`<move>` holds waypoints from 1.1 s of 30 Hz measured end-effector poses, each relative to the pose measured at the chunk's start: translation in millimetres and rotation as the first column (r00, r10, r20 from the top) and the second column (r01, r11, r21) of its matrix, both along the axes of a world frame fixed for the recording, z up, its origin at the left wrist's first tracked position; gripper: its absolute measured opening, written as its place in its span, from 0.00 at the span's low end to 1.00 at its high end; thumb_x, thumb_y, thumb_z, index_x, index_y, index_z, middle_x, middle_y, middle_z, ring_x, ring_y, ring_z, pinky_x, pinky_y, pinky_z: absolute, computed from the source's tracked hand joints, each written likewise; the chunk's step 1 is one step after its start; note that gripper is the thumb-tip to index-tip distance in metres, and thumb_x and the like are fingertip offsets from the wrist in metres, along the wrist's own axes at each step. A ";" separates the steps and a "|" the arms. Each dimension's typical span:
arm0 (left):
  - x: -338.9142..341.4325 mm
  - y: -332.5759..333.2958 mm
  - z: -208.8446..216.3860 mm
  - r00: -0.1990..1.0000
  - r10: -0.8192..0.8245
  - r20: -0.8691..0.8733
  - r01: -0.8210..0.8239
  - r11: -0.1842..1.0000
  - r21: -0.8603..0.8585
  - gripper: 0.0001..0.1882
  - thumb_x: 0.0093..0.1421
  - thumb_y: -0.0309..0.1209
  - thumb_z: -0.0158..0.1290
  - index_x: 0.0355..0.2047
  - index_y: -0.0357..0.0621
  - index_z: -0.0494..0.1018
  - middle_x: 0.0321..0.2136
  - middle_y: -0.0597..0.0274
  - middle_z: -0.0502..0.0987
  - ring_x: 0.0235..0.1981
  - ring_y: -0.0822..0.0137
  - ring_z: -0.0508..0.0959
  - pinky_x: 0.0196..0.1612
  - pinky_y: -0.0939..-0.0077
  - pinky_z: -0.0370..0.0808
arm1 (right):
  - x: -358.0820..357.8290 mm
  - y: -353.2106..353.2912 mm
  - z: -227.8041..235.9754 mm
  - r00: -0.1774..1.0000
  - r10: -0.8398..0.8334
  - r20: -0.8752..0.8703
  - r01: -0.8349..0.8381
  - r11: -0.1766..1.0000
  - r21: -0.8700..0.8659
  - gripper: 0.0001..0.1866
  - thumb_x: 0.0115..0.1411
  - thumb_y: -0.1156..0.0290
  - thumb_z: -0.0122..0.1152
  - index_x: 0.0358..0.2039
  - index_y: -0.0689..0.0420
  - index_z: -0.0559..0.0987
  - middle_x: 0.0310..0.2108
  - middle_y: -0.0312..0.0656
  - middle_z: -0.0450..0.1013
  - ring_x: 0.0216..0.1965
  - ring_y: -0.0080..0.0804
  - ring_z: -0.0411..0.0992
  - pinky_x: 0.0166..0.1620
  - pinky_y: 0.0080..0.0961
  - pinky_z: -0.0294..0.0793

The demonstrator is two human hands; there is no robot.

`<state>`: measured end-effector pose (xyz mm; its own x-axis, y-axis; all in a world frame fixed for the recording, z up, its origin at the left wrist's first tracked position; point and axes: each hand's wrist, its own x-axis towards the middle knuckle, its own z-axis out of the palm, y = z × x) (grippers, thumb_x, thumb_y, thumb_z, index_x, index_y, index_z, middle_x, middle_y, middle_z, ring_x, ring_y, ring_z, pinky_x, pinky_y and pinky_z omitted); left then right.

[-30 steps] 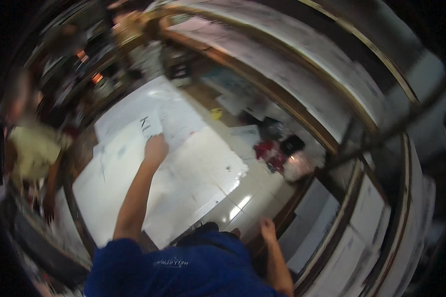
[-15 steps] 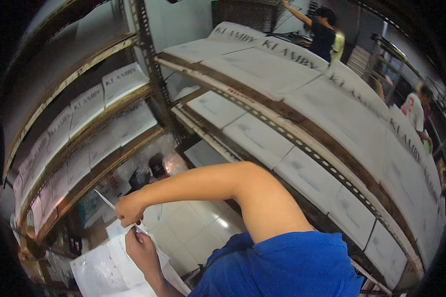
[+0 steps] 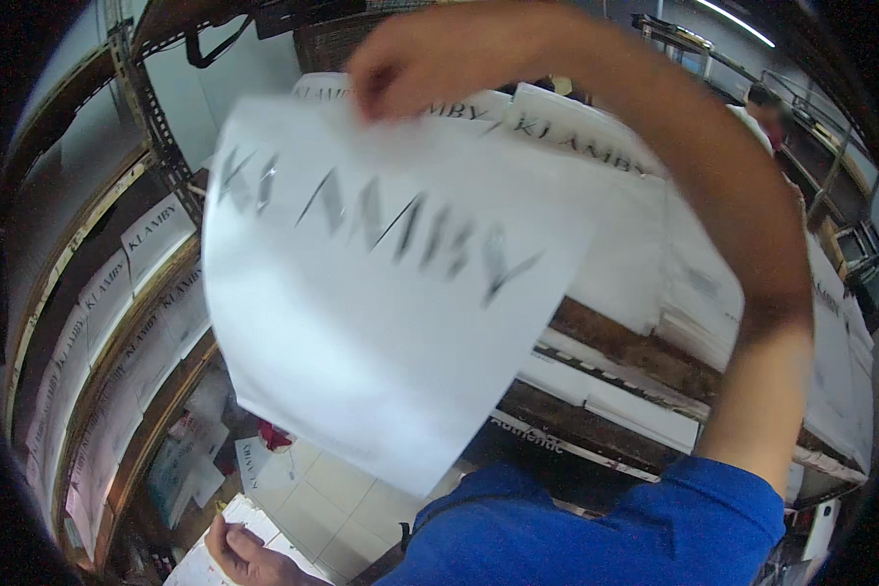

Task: The person repeatedly picks up white printed sheets from a table and places them onto a nearby metal shelf. The person handles the sheets one at a time, stacking them in rows on the shelf. Another person is visible working at the table in the background.

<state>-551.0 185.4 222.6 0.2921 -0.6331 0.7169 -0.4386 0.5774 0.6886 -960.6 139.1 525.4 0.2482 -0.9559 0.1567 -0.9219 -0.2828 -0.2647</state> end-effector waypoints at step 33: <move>-102.6 60.2 -124.1 0.828 -0.389 0.405 0.118 0.826 0.552 0.10 0.54 0.25 0.54 0.36 0.33 0.74 0.23 0.51 0.72 0.20 0.58 0.73 0.24 0.67 0.70 | -363.5 11.7 -90.9 0.659 -0.689 -0.302 0.648 0.724 -0.238 0.04 0.49 0.75 0.54 0.24 0.58 0.78 0.25 0.44 0.74 0.28 0.34 0.72 0.31 0.33 0.70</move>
